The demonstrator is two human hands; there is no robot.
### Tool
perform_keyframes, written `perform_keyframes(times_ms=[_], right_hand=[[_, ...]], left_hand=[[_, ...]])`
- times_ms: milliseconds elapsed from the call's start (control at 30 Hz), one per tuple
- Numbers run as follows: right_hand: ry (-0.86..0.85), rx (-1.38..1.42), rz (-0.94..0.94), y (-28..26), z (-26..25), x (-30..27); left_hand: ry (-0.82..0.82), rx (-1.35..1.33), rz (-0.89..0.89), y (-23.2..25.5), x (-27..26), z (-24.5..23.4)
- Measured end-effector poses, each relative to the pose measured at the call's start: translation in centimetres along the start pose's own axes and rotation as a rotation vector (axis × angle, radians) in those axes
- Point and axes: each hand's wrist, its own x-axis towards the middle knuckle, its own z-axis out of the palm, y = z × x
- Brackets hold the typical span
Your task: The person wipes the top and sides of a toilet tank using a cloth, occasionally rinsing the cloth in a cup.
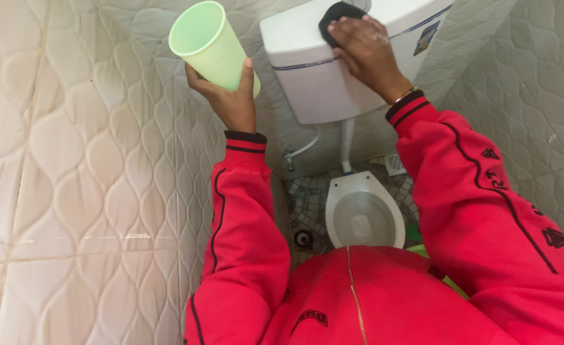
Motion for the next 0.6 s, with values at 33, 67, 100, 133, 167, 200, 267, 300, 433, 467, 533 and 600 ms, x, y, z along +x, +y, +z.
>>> perform_keyframes(times_ms=[33, 67, 100, 133, 167, 200, 267, 300, 433, 467, 533, 600], right_hand=[[0.004, 0.029, 0.027, 0.5, -0.6, -0.2], [0.008, 0.059, 0.054, 1.0, -1.2, -0.4], [0.008, 0.053, 0.058, 1.5, -1.7, -0.7], [0.015, 0.075, 0.073, 2.0, -2.2, -1.0], [0.023, 0.098, 0.086, 2.4, -2.6, -1.2], [0.023, 0.094, 0.087, 3.0, -2.9, -1.5], [0.065, 0.063, 0.126, 4.4, -3.5, -2.2], [0.067, 0.06, 0.128, 5.3, -3.7, -2.6], [0.06, 0.045, 0.328, 9.6, -3.7, -4.3], [0.026, -0.028, 0.425, 10.8, -3.6, -4.5], [0.015, 0.005, 0.496, 13.3, -3.3, -5.0], [0.002, 0.043, 0.565, 15.5, -2.6, -4.9]], left_hand=[[-0.003, -0.004, -0.002, 0.2, -0.1, 0.2], [-0.007, -0.007, -0.004, 0.4, -0.2, 0.5], [-0.011, -0.012, -0.004, 0.5, -0.3, 0.7], [-0.018, -0.024, -0.017, 0.6, -0.4, 1.0], [-0.024, -0.033, -0.03, 0.7, -0.4, 1.1], [-0.026, -0.036, -0.029, 0.9, -0.5, 1.2], [-0.048, -0.058, -0.019, 1.0, -0.5, 1.4], [-0.05, -0.061, -0.017, 1.0, -0.5, 1.5], [-0.069, -0.061, -0.036, 1.0, -0.5, 1.6], [-0.072, -0.067, -0.033, 1.0, -0.4, 1.6], [-0.074, -0.066, -0.031, 0.9, -0.3, 1.7], [-0.075, -0.062, -0.029, 0.8, -0.2, 1.8]])
